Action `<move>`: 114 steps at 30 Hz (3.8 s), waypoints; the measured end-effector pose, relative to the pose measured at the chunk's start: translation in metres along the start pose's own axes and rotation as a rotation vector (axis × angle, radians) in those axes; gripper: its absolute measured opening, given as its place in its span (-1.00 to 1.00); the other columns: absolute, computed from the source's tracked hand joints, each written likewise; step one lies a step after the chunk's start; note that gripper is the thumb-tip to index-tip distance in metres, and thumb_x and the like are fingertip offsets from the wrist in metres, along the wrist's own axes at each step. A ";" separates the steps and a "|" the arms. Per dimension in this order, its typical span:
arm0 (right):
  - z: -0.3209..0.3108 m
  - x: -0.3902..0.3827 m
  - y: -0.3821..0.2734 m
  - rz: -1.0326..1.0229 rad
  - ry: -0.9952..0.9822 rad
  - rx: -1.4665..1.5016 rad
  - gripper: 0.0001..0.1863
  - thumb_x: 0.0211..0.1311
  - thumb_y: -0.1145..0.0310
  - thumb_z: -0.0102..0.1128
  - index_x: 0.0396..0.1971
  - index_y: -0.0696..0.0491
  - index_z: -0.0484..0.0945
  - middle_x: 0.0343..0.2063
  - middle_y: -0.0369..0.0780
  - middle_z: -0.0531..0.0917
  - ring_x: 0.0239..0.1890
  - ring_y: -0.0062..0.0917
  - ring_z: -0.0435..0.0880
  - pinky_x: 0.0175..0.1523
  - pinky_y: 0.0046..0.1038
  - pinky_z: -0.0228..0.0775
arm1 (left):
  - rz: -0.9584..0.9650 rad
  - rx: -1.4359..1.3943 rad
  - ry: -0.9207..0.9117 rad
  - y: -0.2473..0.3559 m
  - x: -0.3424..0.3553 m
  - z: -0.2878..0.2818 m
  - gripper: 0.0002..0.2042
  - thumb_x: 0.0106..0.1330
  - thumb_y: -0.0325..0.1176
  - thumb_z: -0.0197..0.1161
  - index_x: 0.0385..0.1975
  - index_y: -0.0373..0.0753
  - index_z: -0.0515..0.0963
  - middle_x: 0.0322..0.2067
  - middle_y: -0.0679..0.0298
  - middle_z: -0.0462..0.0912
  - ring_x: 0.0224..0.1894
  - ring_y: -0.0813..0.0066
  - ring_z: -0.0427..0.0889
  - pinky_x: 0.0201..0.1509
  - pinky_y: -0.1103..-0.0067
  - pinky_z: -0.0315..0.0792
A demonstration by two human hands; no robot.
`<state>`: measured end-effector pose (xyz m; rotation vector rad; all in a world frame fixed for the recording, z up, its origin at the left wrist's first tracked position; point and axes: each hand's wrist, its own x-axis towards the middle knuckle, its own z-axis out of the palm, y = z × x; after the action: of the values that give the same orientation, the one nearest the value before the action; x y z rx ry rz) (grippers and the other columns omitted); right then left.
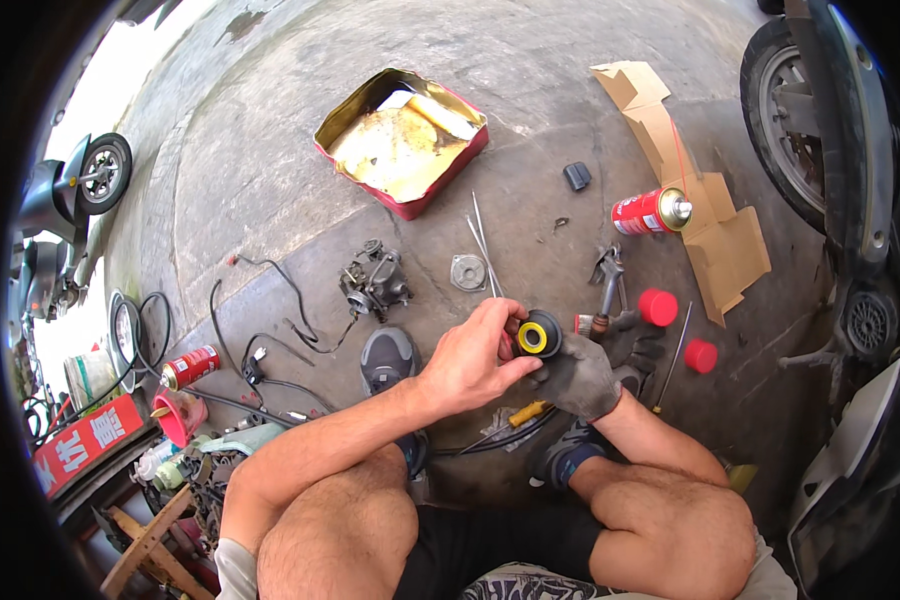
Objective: Disassembling and cleaning a motorcycle carburetor using tools and cleaning spray.
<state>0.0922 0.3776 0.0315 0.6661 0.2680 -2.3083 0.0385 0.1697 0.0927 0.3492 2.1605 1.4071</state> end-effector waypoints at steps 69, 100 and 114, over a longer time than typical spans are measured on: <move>0.066 0.006 -0.013 -0.303 0.500 -1.148 -0.64 0.22 0.31 0.46 -0.10 0.15 0.54 -0.32 -0.24 0.67 -0.38 -0.65 0.66 -0.27 -0.50 0.56 | -0.256 -1.346 -0.259 -0.055 0.002 -0.006 -0.45 0.45 -0.33 0.28 0.40 -0.20 0.29 0.18 0.31 0.52 0.14 0.49 0.51 0.11 0.48 0.43; 0.042 0.007 -0.021 -0.314 0.387 -1.325 -0.73 0.35 0.18 0.27 -0.26 0.12 0.60 -0.52 -0.19 0.67 -0.46 -0.43 0.68 -0.28 -0.32 0.48 | -0.322 -1.347 -0.359 -0.054 0.001 0.001 -0.48 0.47 -0.24 0.25 0.36 -0.24 0.33 0.15 0.30 0.56 0.12 0.45 0.52 0.07 0.48 0.40; 0.038 0.004 -0.018 -0.427 0.336 -1.881 -0.82 0.30 0.30 0.25 -0.22 0.07 0.59 -0.24 -0.12 0.69 -0.14 -0.18 0.70 -0.03 -0.18 0.51 | -0.364 -1.266 -0.334 -0.050 0.000 0.000 -0.45 0.47 -0.23 0.24 0.39 -0.25 0.30 0.13 0.27 0.57 0.09 0.42 0.53 0.05 0.50 0.39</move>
<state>0.0624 0.3744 0.0609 -0.0838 2.3888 -1.2208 0.0421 0.1487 0.0479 -0.2660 0.7232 1.9615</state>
